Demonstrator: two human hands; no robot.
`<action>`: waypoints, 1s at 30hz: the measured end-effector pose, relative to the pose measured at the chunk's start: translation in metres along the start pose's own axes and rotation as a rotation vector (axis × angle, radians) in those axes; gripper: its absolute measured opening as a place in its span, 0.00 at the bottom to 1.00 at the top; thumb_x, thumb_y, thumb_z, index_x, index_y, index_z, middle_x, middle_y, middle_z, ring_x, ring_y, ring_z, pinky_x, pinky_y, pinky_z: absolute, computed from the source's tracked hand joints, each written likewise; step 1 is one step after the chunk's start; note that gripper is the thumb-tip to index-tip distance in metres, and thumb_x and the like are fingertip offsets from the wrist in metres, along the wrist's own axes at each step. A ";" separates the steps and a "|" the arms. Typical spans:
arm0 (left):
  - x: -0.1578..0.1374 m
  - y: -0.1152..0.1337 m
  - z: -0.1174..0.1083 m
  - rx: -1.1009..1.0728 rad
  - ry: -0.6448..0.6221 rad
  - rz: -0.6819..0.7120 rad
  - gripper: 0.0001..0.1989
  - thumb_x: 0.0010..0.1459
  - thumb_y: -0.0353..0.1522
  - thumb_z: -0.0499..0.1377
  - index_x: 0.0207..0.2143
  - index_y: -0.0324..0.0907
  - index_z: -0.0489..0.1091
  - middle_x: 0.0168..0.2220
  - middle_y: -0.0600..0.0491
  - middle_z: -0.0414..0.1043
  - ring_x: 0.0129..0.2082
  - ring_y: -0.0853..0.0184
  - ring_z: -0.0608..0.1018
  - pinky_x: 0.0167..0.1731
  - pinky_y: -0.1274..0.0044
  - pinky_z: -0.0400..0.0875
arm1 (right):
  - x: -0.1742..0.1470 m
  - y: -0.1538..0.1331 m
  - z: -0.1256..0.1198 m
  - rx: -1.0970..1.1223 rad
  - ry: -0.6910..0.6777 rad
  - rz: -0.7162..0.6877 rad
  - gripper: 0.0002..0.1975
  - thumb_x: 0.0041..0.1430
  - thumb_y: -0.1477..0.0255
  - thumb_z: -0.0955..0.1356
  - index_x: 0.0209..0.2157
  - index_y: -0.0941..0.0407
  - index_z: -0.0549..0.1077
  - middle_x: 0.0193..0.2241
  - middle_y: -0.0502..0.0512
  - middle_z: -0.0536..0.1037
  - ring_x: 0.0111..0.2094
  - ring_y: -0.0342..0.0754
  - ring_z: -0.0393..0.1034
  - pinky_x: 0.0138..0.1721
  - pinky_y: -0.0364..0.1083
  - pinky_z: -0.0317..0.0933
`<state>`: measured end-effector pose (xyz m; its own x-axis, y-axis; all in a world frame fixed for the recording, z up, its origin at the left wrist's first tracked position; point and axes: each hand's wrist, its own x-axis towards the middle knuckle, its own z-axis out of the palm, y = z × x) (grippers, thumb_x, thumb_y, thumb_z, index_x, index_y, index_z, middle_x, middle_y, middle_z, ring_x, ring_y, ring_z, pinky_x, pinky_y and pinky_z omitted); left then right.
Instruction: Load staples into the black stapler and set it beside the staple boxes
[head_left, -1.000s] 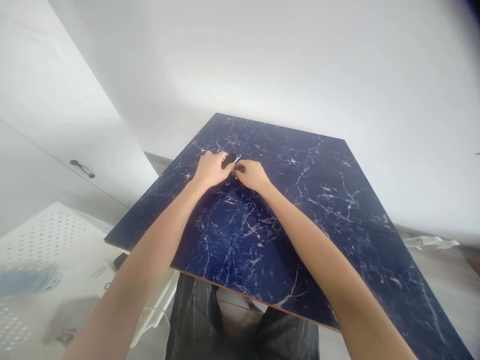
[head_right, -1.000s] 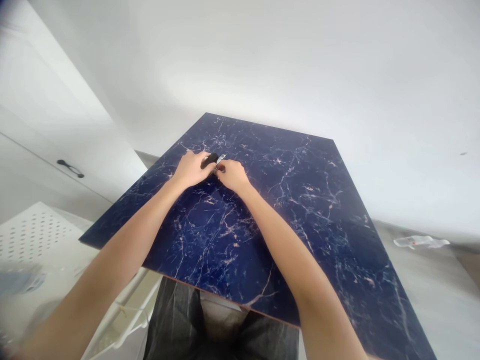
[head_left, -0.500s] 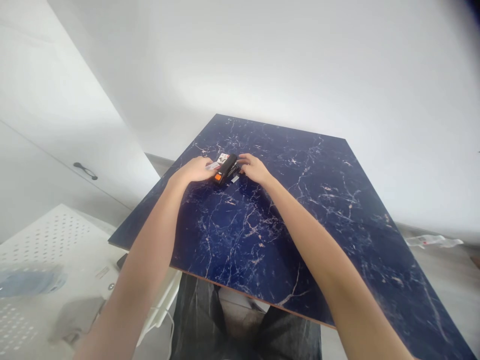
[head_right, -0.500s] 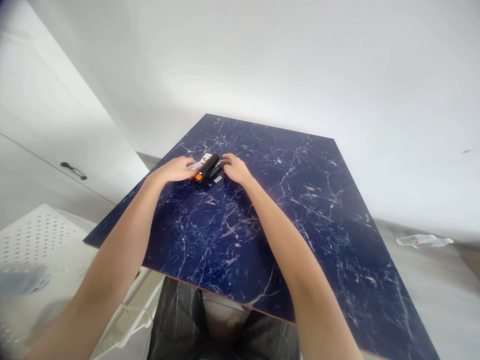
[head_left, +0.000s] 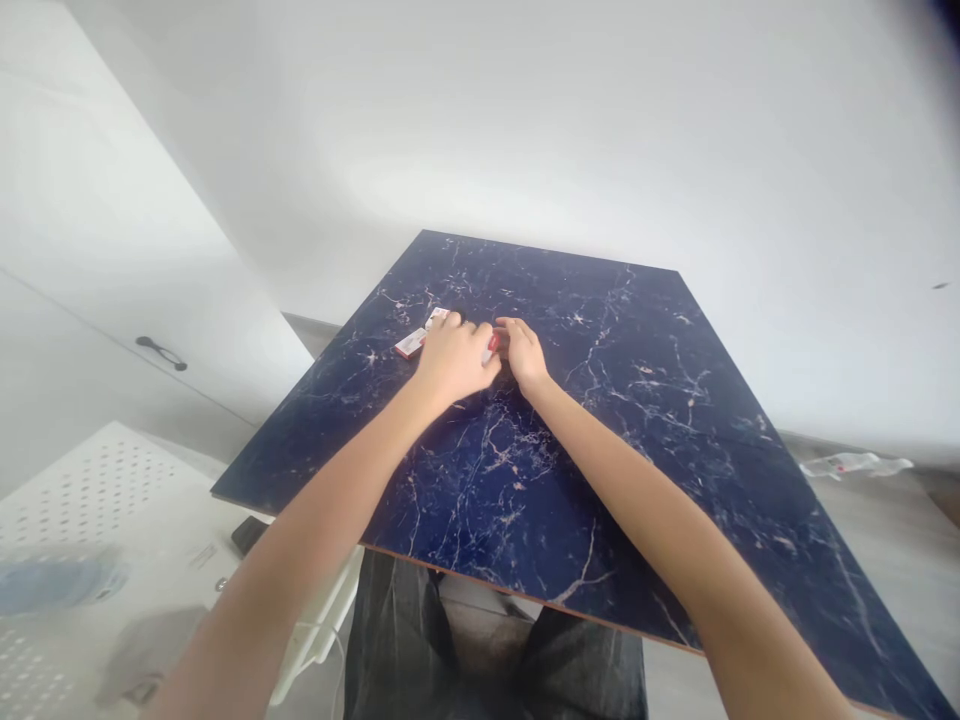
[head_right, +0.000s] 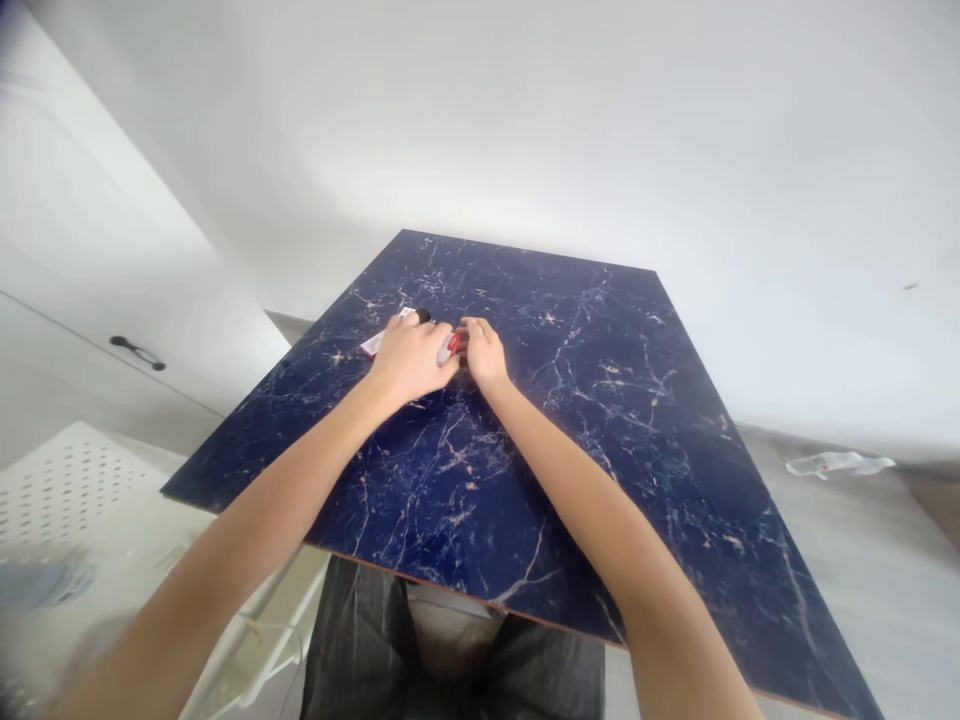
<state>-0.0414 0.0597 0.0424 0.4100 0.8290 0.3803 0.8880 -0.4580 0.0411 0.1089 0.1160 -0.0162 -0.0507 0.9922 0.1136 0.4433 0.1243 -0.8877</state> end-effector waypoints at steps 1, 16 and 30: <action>-0.001 0.005 0.007 0.019 -0.018 0.029 0.15 0.66 0.40 0.58 0.45 0.38 0.77 0.39 0.38 0.78 0.51 0.41 0.73 0.51 0.54 0.64 | -0.003 -0.001 -0.001 -0.011 0.035 -0.007 0.26 0.75 0.64 0.49 0.59 0.55 0.68 0.55 0.63 0.79 0.45 0.49 0.80 0.43 0.47 0.74; 0.004 -0.066 0.027 -0.300 0.030 -0.268 0.28 0.71 0.41 0.52 0.70 0.41 0.62 0.65 0.40 0.70 0.64 0.47 0.70 0.64 0.57 0.61 | -0.047 -0.023 0.003 -0.445 -0.077 -0.218 0.32 0.54 0.64 0.73 0.60 0.60 0.72 0.60 0.71 0.74 0.62 0.69 0.66 0.65 0.64 0.57; 0.003 -0.099 0.007 -0.406 -0.155 -0.260 0.26 0.74 0.44 0.42 0.30 0.44 0.71 0.29 0.50 0.76 0.33 0.59 0.78 0.35 0.73 0.67 | -0.042 -0.047 0.046 -0.499 -0.107 -0.278 0.33 0.58 0.62 0.74 0.62 0.58 0.68 0.55 0.70 0.77 0.58 0.65 0.70 0.63 0.63 0.59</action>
<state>-0.1267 0.1094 0.0333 0.2392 0.9561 0.1694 0.8248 -0.2922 0.4841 0.0492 0.0687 0.0002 -0.3040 0.9211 0.2433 0.7675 0.3881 -0.5103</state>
